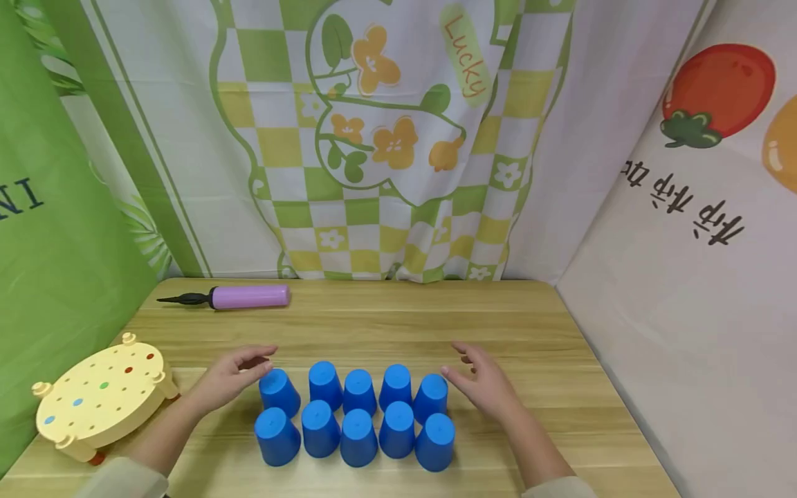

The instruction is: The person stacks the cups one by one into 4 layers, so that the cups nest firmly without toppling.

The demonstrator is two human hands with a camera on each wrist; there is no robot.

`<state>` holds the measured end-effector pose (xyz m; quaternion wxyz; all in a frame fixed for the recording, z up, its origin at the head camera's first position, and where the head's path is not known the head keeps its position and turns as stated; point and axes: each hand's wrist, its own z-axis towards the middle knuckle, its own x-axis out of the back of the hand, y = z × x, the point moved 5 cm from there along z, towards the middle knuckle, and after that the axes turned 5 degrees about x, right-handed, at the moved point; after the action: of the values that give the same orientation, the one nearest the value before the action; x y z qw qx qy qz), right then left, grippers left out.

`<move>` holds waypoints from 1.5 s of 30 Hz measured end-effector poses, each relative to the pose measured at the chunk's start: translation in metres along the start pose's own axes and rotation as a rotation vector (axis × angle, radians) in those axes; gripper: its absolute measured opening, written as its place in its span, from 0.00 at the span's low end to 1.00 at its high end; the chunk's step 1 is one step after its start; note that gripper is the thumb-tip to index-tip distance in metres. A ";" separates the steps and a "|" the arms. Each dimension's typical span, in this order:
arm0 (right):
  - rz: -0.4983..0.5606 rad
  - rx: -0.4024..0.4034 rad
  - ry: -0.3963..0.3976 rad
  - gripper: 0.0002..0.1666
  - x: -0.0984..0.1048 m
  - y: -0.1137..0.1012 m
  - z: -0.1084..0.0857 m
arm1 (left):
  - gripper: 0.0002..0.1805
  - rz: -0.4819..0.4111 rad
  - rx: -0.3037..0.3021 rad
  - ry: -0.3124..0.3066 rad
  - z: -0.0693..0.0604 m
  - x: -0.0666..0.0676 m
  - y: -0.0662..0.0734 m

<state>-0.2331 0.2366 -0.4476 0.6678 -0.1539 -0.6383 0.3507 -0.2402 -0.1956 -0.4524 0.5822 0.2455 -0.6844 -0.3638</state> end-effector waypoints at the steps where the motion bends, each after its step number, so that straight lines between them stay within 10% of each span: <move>1: 0.034 -0.004 -0.020 0.35 -0.001 -0.002 -0.002 | 0.26 -0.026 0.004 -0.027 -0.001 -0.002 0.001; 14: 0.188 0.019 -0.198 0.34 -0.015 -0.009 -0.006 | 0.35 -0.087 -0.027 -0.154 -0.007 -0.012 -0.007; 30: 0.205 -0.001 -0.241 0.35 -0.020 -0.003 -0.007 | 0.36 -0.158 0.089 -0.110 -0.004 -0.014 -0.013; 45: 0.185 -0.043 -0.059 0.34 0.006 -0.013 0.043 | 0.35 -0.087 0.024 -0.024 0.059 0.001 0.030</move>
<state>-0.2709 0.2209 -0.4290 0.6099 -0.2162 -0.6481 0.4016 -0.2951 -0.1659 -0.4316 0.5544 0.2776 -0.6845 -0.3835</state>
